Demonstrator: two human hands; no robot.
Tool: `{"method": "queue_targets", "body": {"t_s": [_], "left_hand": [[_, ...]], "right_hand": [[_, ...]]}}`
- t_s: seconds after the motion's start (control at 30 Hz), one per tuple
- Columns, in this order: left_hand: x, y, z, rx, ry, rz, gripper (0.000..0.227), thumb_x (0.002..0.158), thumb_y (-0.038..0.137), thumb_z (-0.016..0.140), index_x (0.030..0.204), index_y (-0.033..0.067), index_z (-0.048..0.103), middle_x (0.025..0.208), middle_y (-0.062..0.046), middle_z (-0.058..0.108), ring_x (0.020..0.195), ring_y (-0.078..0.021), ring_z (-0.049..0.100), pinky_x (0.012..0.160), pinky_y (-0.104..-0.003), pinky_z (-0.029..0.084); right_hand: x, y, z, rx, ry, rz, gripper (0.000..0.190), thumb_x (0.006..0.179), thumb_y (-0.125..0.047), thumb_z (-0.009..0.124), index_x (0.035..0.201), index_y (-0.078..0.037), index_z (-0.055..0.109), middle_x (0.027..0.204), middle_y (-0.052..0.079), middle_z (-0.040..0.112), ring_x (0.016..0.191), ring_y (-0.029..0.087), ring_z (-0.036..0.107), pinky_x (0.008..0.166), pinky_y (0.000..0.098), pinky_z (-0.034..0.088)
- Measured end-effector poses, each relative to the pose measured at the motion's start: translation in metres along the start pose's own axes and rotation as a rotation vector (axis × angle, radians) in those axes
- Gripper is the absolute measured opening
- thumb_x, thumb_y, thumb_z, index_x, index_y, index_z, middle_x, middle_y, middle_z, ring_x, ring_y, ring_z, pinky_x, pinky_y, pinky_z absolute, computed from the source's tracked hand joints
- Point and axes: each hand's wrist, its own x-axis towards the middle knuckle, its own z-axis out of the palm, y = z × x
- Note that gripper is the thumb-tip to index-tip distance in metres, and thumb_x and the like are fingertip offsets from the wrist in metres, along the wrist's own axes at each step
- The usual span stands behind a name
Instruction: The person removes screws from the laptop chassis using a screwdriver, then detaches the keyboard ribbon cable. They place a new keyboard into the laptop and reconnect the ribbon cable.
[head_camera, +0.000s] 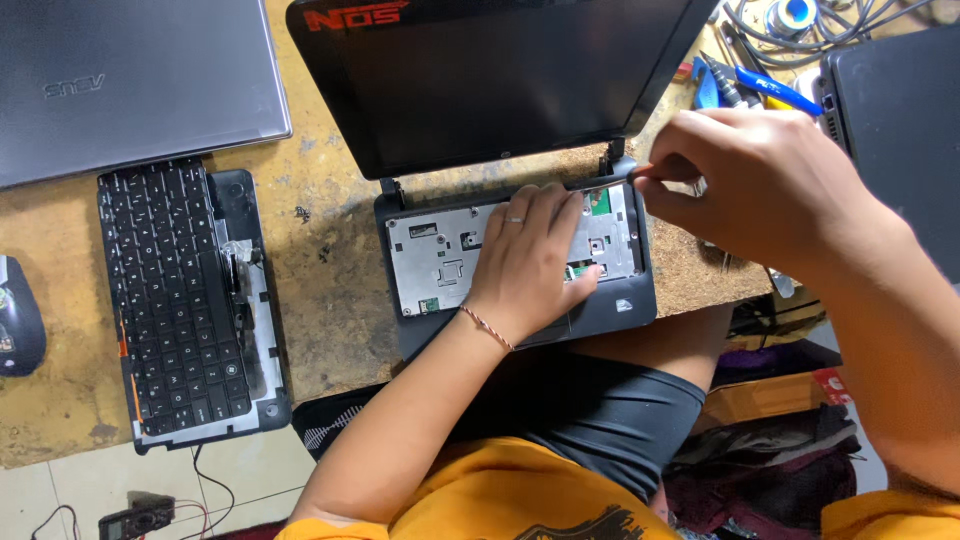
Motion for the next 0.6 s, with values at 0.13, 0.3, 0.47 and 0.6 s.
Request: {"method": "queue_targets", "body": {"t_s": [0.13, 0.3, 0.47, 0.6], "left_hand": [[0.011, -0.003, -0.002, -0.075, -0.02, -0.029, 0.071, 0.083, 0.052, 0.081, 0.138, 0.0122, 0.06, 0.139, -0.012, 0.061, 0.121, -0.0383, 0.058, 0.099, -0.054, 0.047], [0.039, -0.014, -0.013, -0.102, -0.246, -0.01, 0.034, 0.093, 0.033, 0.083, 0.112, 0.0072, 0.071, 0.116, -0.013, 0.068, 0.11, -0.0324, 0.063, 0.094, -0.046, 0.055], [0.057, -0.028, 0.006, -0.124, -0.21, -0.021, 0.028, 0.095, 0.024, 0.072, 0.122, 0.0185, 0.075, 0.113, -0.009, 0.075, 0.111, -0.0372, 0.067, 0.081, -0.054, 0.058], [0.055, -0.034, 0.015, -0.14, -0.127, 0.01, 0.018, 0.099, 0.025, 0.071, 0.114, 0.0202, 0.079, 0.107, -0.006, 0.077, 0.105, -0.0355, 0.068, 0.08, -0.05, 0.057]], "right_hand": [[0.011, -0.01, -0.009, -0.041, -0.069, 0.075, 0.029, 0.106, -0.041, 0.075, 0.105, -0.015, 0.063, 0.078, 0.004, 0.07, 0.063, 0.035, 0.067, 0.059, 0.0502, 0.052], [0.027, -0.024, -0.035, 0.061, -0.246, 0.11, 0.036, 0.098, -0.03, 0.072, 0.125, -0.011, 0.059, 0.087, 0.0, 0.084, 0.074, 0.034, 0.08, 0.061, 0.0518, 0.06], [0.036, -0.03, -0.045, -0.052, -0.38, 0.214, 0.036, 0.108, -0.051, 0.062, 0.121, -0.017, 0.059, 0.081, 0.015, 0.076, 0.074, 0.044, 0.074, 0.061, 0.0547, 0.055], [0.038, -0.039, -0.059, -0.033, -0.411, 0.234, 0.047, 0.108, -0.047, 0.059, 0.137, -0.013, 0.045, 0.082, 0.017, 0.079, 0.07, 0.047, 0.076, 0.057, 0.0561, 0.056]]}}
